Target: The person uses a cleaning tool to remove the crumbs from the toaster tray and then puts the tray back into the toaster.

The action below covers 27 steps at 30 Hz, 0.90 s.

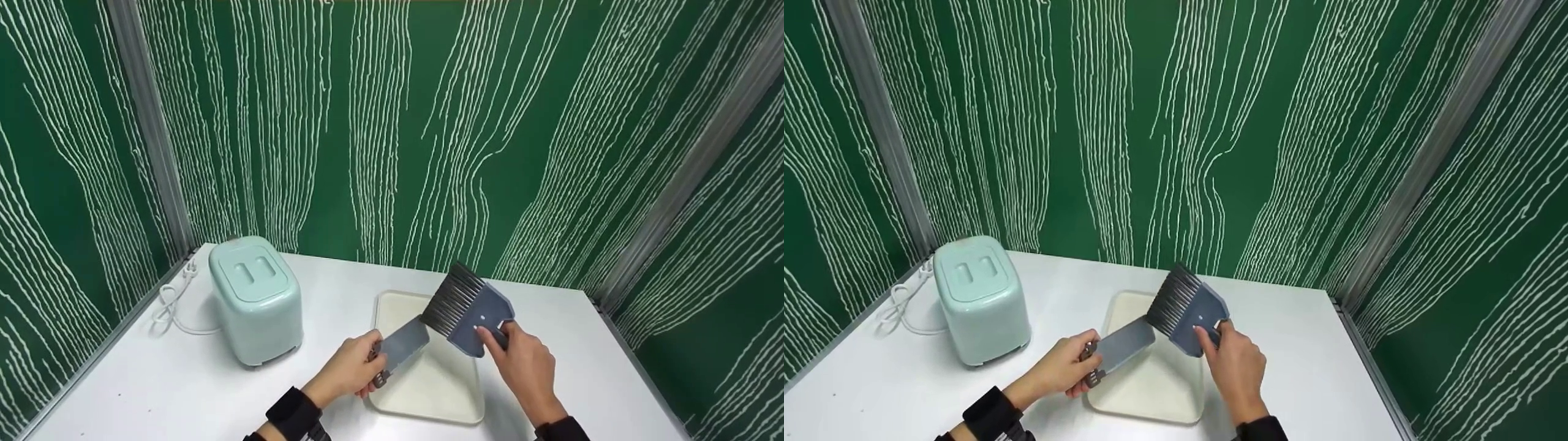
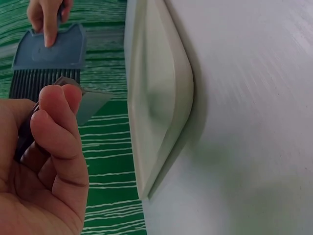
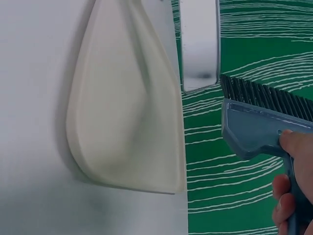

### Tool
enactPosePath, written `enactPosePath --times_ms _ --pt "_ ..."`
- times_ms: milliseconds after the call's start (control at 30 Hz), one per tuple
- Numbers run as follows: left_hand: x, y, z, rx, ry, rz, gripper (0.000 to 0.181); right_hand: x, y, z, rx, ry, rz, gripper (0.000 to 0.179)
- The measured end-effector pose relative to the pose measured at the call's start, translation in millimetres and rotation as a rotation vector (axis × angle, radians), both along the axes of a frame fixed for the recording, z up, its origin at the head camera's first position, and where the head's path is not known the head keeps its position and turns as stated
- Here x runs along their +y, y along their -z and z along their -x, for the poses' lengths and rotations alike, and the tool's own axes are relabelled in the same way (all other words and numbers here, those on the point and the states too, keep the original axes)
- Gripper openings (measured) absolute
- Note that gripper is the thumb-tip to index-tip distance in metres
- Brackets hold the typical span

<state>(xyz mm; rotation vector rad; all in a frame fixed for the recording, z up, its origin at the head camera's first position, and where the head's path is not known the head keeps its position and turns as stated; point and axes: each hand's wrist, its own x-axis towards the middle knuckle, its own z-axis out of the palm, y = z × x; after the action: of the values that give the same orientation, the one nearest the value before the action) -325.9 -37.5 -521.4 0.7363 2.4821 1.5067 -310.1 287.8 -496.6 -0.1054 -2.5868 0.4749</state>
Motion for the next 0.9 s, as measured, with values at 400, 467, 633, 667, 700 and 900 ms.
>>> enactPosePath --times_ms 400,467,633,667,700,900 --pt "1.2 -1.6 0.5 0.076 -0.009 0.044 0.004 5.0 11.7 -4.7 0.035 -0.031 -0.125 0.042" --pt "0.8 -1.9 0.4 0.095 -0.013 0.059 0.004 7.7 8.5 -6.5 0.014 -0.024 -0.111 0.042" --pt "-0.1 -3.1 0.1 0.14 -0.02 0.082 0.004 11.1 -3.9 -10.5 -0.076 -0.014 -0.02 0.045" --pt "-0.3 -3.3 0.0 0.146 -0.022 0.084 0.005 10.5 -5.9 -11.6 -0.094 -0.021 -0.001 0.046" --pt "-0.3 -3.5 0.0 0.154 -0.025 0.089 0.005 9.5 -7.3 -12.7 -0.115 -0.032 0.018 0.047" --pt "1.3 -3.0 1.8 0.177 -0.047 0.114 0.003 -6.1 -6.3 -23.4 -0.172 -0.147 0.084 0.046"
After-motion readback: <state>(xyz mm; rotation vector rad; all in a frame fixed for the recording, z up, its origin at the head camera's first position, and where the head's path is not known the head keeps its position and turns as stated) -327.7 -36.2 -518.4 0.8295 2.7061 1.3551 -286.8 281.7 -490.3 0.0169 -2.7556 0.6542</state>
